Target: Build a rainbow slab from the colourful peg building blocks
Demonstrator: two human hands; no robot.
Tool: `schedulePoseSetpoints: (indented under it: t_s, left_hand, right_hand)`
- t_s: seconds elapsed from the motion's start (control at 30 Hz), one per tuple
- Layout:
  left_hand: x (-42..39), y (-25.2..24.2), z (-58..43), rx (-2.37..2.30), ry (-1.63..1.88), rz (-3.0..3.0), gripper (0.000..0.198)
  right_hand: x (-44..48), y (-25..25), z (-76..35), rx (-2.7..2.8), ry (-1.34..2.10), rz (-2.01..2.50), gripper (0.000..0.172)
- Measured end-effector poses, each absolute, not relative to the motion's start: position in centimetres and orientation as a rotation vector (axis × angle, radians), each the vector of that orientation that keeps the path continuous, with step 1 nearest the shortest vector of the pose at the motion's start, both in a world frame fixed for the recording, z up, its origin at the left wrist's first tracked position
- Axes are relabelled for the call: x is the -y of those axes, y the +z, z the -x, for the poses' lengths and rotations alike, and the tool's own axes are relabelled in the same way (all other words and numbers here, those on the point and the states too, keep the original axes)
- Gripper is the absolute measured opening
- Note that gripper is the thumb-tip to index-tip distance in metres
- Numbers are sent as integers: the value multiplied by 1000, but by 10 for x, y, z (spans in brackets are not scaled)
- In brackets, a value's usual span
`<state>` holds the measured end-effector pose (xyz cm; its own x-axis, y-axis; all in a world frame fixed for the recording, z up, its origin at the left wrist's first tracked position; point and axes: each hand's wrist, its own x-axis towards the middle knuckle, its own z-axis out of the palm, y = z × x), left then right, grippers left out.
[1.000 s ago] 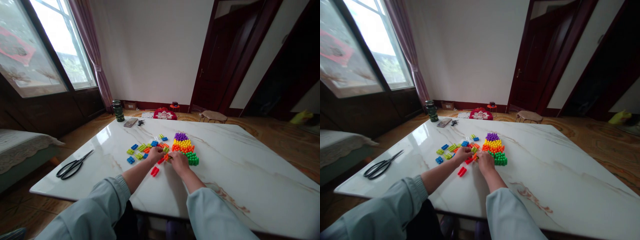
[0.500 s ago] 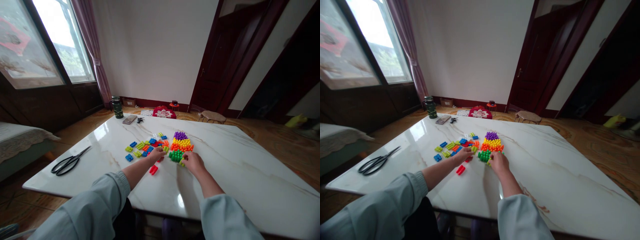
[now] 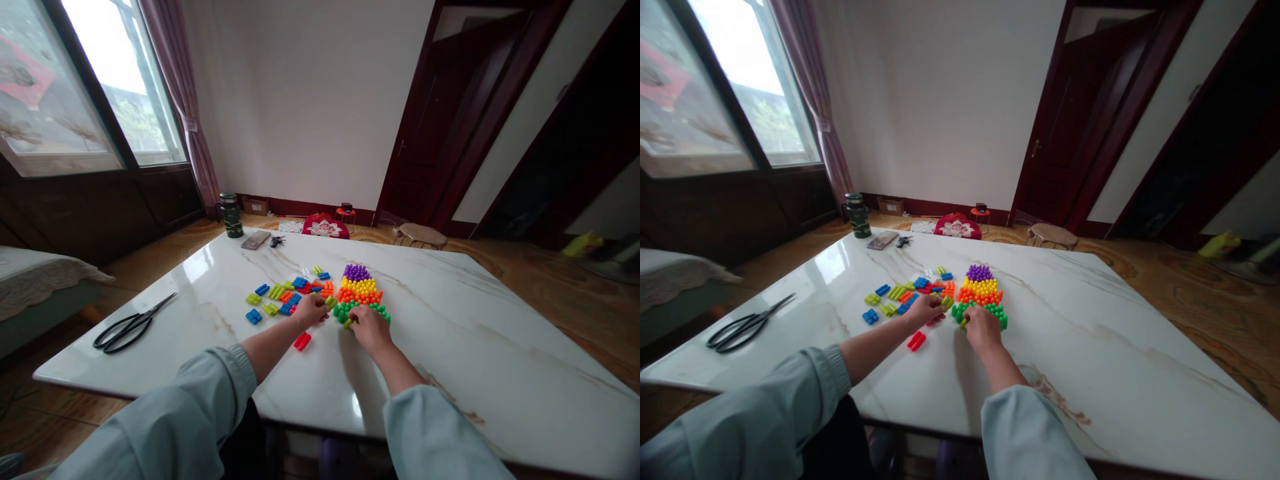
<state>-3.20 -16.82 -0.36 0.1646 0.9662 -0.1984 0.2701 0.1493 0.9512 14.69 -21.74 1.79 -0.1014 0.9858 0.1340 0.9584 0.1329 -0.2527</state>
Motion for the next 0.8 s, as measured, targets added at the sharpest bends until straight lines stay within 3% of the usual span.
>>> schedulePoseSetpoints:
  t_s: [0.27, 0.53, 0.73, 0.8]
  left_hand:
    - [167, -5, 36, -1349, 793, -1433, 19]
    - [170, 2, 35, -1307, 775, -1574, 14]
    - [176, 19, 31, -1211, 812, -1828, 14]
    - [178, 23, 27, -1177, 866, -2033, 16]
  right_hand:
    - [212, 11, -141, 2186, 114, 1895, 23]
    - [215, 22, -139, 2042, 119, 1902, 14]
    - [219, 40, -140, 1998, 125, 1630, 34]
    - [220, 43, -140, 2074, 114, 1590, 30]
